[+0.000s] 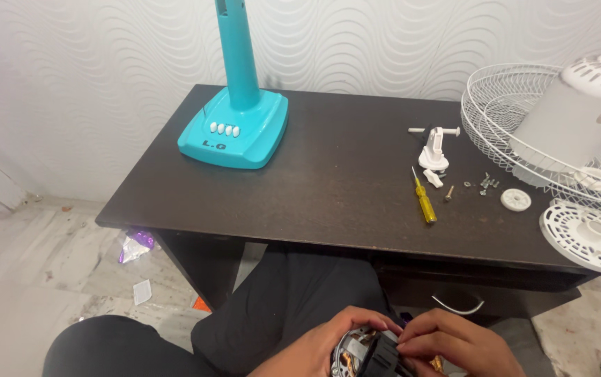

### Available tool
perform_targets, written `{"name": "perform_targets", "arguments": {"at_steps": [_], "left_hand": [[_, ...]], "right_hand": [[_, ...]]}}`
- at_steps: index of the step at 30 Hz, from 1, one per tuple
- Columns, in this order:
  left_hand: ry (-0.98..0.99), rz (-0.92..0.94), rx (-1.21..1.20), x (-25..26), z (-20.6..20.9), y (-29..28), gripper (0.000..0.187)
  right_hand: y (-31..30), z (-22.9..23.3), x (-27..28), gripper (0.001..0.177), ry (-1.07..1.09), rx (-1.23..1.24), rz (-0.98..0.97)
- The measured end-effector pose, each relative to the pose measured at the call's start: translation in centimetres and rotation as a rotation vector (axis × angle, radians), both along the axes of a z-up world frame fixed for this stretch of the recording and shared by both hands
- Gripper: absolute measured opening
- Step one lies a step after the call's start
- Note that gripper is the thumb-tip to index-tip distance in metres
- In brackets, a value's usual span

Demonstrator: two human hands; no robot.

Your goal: The person assembles an electric fan by securing the base with screws and attaching the motor assembly. They use a screwdriver to tighten screws on the base and then connect the motor to the base.

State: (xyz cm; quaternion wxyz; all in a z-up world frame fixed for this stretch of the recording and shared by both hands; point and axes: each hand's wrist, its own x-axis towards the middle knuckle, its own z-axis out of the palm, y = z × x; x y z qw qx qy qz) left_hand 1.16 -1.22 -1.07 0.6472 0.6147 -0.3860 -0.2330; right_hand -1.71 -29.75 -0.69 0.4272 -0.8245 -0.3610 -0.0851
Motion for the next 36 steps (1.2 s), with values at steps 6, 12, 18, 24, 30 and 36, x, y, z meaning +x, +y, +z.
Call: {"name": "perform_targets", "arguments": {"at_steps": [6, 12, 18, 24, 30, 36], "left_hand": [[-0.038, 0.022, -0.003, -1.0, 1.6, 0.8, 0.074], [0.033, 0.005, -0.101, -1.1, 0.6, 0.4, 0.079], [-0.143, 0.036, -0.048, -1.1, 0.0, 0.5, 0.077], [-0.164, 0.029, -0.036, -1.0, 0.4, 0.8, 0.081], [-0.133, 0.018, -0.053, -1.2, 0.6, 0.7, 0.080], [-0.145, 0.027, -0.020, -1.1, 1.1, 0.6, 0.084]], "right_hand": [[0.5, 0.4, -0.5, 0.019, 0.088, 0.035, -0.064], [0.7, 1.1, -1.0, 0.014, 0.173, 0.026, -0.107], [0.9, 1.4, -1.4, 0.013, 0.247, -0.011, -0.163], [1.3, 1.9, -1.8, 0.015, 0.168, -0.023, -0.153], [1.4, 2.8, -1.9, 0.015, 0.325, -0.060, -0.233], [1.5, 3.7, -1.7, 0.025, 0.191, -0.008, -0.134]]}}
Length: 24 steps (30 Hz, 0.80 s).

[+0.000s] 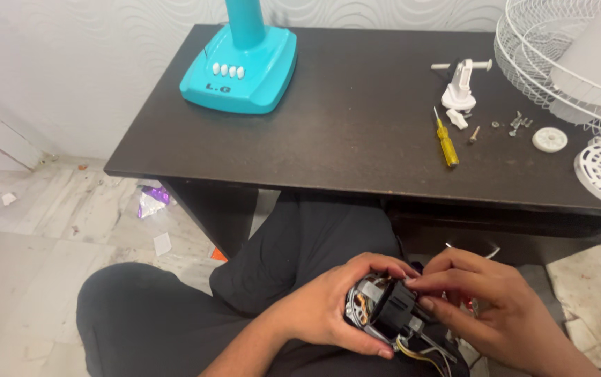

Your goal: The person assembles an electric fan by securing the base with screws and attaching the motor assembly. They use a screwdriver to tighten screws on the base and then connect the motor to the base.

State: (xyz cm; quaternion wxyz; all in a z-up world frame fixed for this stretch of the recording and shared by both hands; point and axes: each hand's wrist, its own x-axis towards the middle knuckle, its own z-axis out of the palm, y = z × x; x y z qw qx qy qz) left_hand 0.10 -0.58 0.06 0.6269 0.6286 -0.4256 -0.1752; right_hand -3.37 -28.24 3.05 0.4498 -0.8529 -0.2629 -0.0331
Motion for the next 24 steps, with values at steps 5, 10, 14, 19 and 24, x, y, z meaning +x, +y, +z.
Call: {"name": "perform_targets", "arguments": {"at_steps": [5, 10, 14, 19, 24], "left_hand": [[-0.002, -0.004, 0.002, -0.13, -0.05, 0.13, 0.085], [-0.009, -0.009, 0.000, -0.14, -0.04, 0.16, 0.084], [0.008, -0.008, 0.005, -0.08, -0.14, 0.15, 0.085], [-0.014, -0.007, 0.017, -0.11, -0.19, 0.00, 0.085], [-0.007, -0.009, 0.003, -0.11, -0.15, 0.07, 0.084]], "right_hand": [[0.15, -0.65, -0.34, 0.020, -0.053, -0.006, 0.005], [-0.21, -0.81, -0.18, 0.018, 0.038, -0.036, -0.078], [-0.39, -0.60, -0.26, 0.020, -0.033, 0.028, 0.019], [0.19, -0.84, -0.48, 0.017, -0.019, 0.002, -0.035], [0.04, -0.47, -0.33, 0.016, 0.013, 0.010, -0.024]]}}
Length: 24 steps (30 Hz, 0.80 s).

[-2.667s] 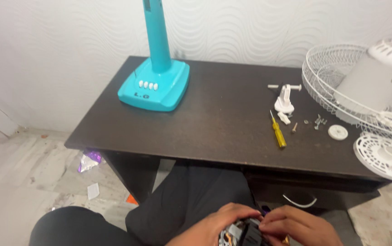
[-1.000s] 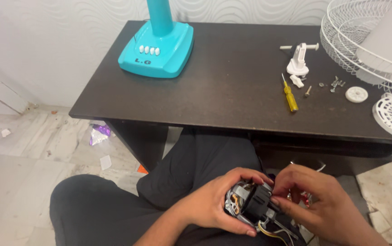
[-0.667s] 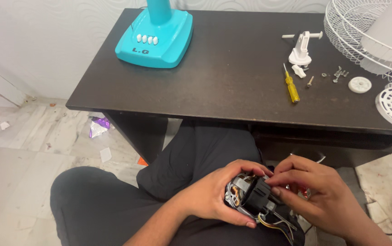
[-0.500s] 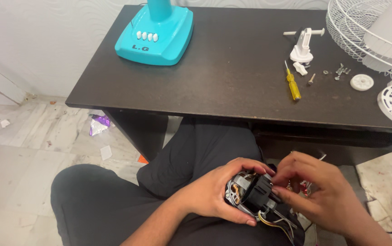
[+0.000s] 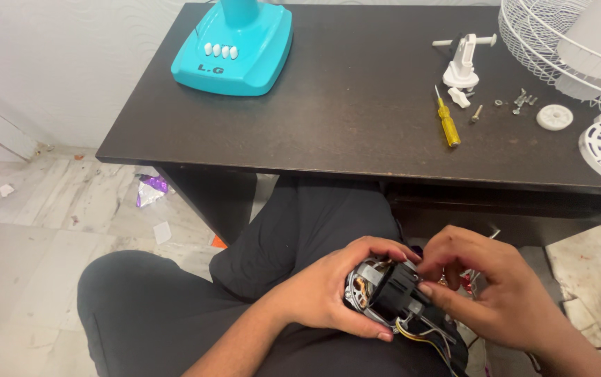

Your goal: The person assembles an electric fan by securing the base with screws and attaching the motor assembly. They use a screwdriver to tighten screws on the base and then connect the motor to the base.

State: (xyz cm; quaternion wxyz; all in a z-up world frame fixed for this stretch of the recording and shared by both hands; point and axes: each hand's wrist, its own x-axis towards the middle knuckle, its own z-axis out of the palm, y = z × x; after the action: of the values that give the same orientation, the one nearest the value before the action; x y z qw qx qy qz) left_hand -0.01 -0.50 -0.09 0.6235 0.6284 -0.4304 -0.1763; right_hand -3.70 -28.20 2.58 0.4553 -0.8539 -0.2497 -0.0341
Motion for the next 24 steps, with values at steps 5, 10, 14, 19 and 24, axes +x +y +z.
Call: {"name": "perform_targets", "arguments": {"at_steps": [5, 10, 14, 19, 24], "left_hand": [[0.041, -0.012, -0.008, -0.02, -0.08, 0.07, 0.083], [-0.010, -0.008, 0.011, -0.09, -0.15, 0.02, 0.086], [-0.025, -0.011, -0.012, -0.05, -0.27, -0.07, 0.084], [-0.015, -0.012, 0.012, -0.02, -0.16, -0.02, 0.085], [0.041, -0.019, -0.010, 0.01, 0.05, -0.02, 0.085]], "right_hand": [[0.35, -0.05, -0.16, 0.020, -0.050, 0.030, 0.028], [0.56, 0.16, -0.09, 0.016, 0.003, 0.000, 0.000], [0.48, 0.59, 0.06, 0.015, -0.049, 0.025, 0.053], [0.76, 0.59, -0.03, 0.013, -0.022, -0.002, -0.003], [0.52, 0.64, 0.01, 0.018, -0.014, 0.018, 0.003]]}}
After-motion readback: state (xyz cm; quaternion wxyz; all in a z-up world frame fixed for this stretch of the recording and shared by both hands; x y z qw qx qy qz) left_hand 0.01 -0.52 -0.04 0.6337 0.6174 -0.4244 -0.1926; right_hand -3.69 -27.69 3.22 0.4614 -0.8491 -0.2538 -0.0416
